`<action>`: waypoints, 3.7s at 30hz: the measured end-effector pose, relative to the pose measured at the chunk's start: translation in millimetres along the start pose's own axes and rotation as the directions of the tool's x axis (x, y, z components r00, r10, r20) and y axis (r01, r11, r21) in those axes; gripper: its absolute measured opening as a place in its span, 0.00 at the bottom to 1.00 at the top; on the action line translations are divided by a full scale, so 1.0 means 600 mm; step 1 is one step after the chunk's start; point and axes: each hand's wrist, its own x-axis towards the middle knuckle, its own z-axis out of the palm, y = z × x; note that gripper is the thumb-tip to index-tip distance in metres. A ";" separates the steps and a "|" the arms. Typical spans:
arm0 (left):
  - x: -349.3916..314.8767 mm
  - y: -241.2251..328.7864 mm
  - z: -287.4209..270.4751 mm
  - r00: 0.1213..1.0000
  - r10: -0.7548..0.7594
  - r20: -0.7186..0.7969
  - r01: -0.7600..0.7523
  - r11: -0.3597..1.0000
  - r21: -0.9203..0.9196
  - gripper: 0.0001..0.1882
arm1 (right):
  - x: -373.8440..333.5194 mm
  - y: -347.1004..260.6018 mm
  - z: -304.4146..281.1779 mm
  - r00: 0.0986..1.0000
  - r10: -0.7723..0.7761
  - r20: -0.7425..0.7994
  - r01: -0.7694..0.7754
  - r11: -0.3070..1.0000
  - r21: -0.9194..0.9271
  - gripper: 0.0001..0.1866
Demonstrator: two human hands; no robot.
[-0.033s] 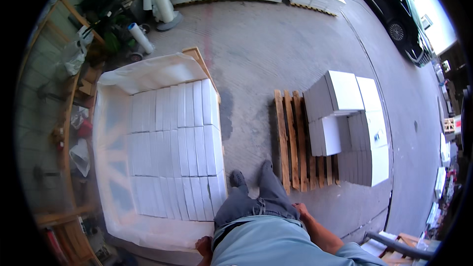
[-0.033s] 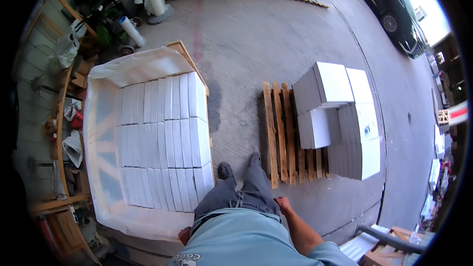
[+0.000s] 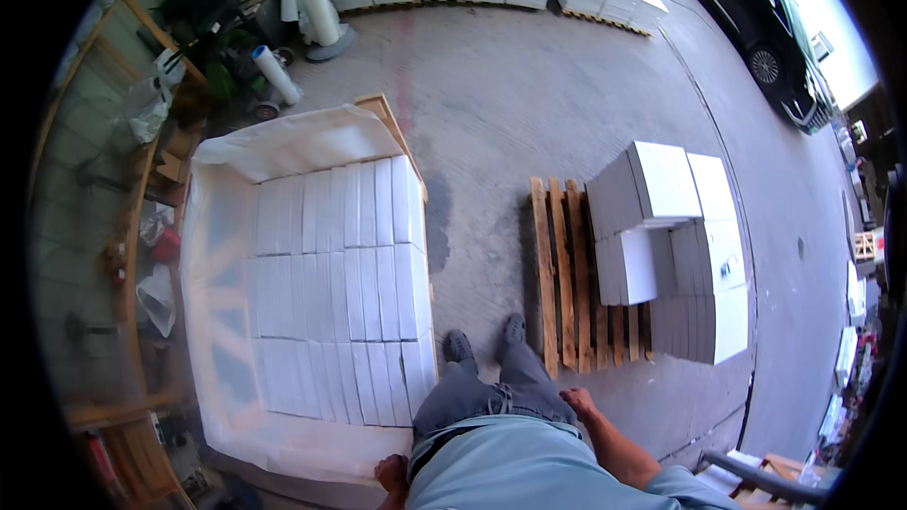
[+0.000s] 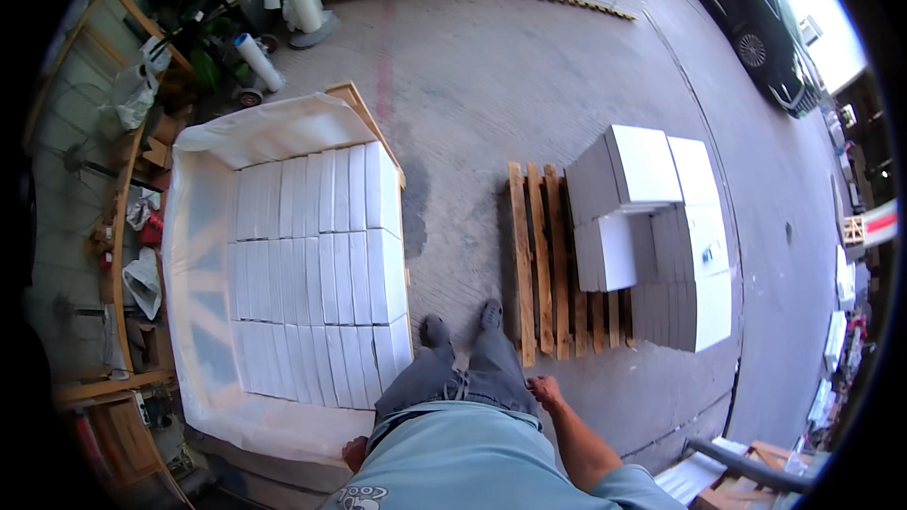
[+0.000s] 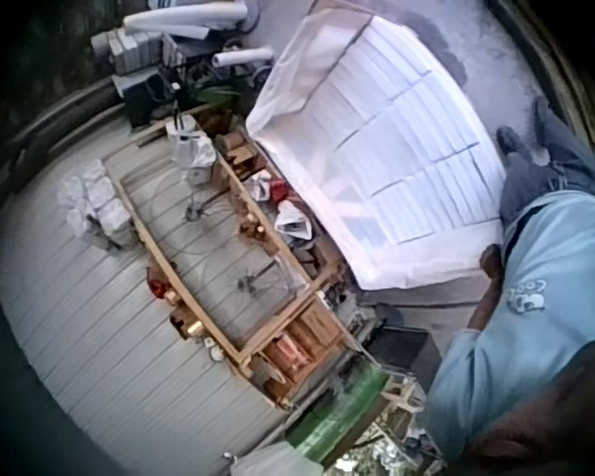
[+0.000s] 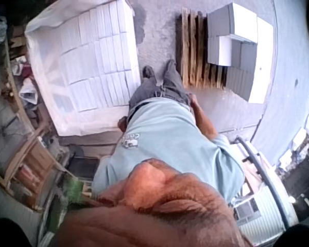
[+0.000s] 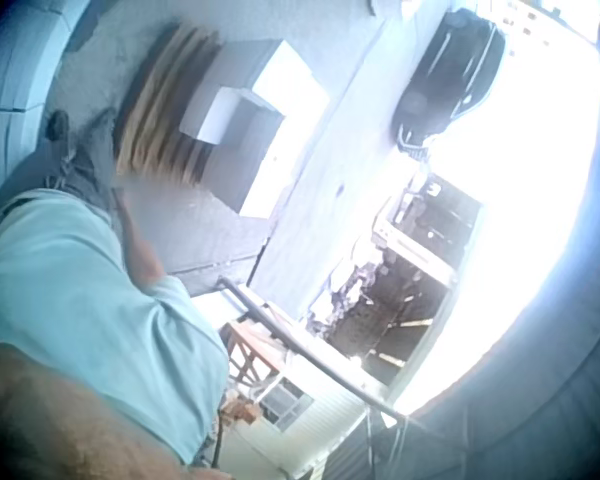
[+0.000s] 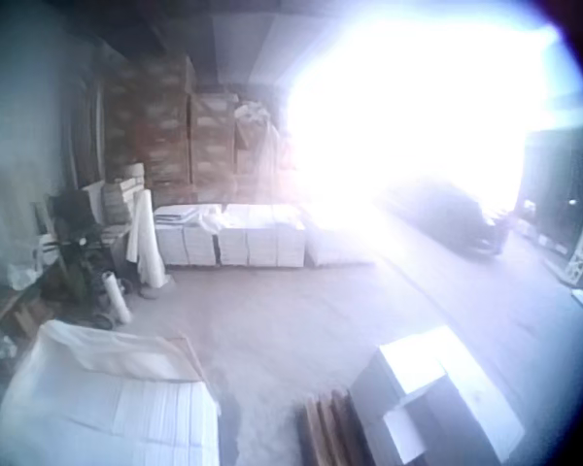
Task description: The person repeatedly picks up white rectangular panels from a wrapped pallet and stacks them onto a wooden pallet. The person handles the panels one at a time, placing them in a neat stack. The person also briefly handles a small blue item and a plastic bag.
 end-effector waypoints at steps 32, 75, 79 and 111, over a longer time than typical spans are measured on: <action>0.473 0.630 -0.272 0.648 0.638 0.416 -0.133 0.633 -0.763 0.18 | 0.013 0.039 -0.056 0.959 -0.283 -0.026 0.281 0.958 -0.056 0.11; 0.500 1.011 -0.301 0.396 0.705 0.589 -0.350 0.708 -0.613 0.20 | 0.161 0.059 -0.213 0.949 0.247 -0.196 -0.013 0.651 0.759 0.14; 0.516 1.062 -0.306 0.339 0.710 0.617 -0.388 0.703 -0.596 0.20 | 0.139 0.078 -0.164 0.945 0.319 -0.073 -0.071 0.419 0.905 0.16; 0.503 0.966 -0.191 0.589 0.255 0.767 -0.149 0.967 -0.207 0.22 | 0.353 0.117 -0.925 0.511 0.448 -0.733 0.195 0.771 0.607 0.22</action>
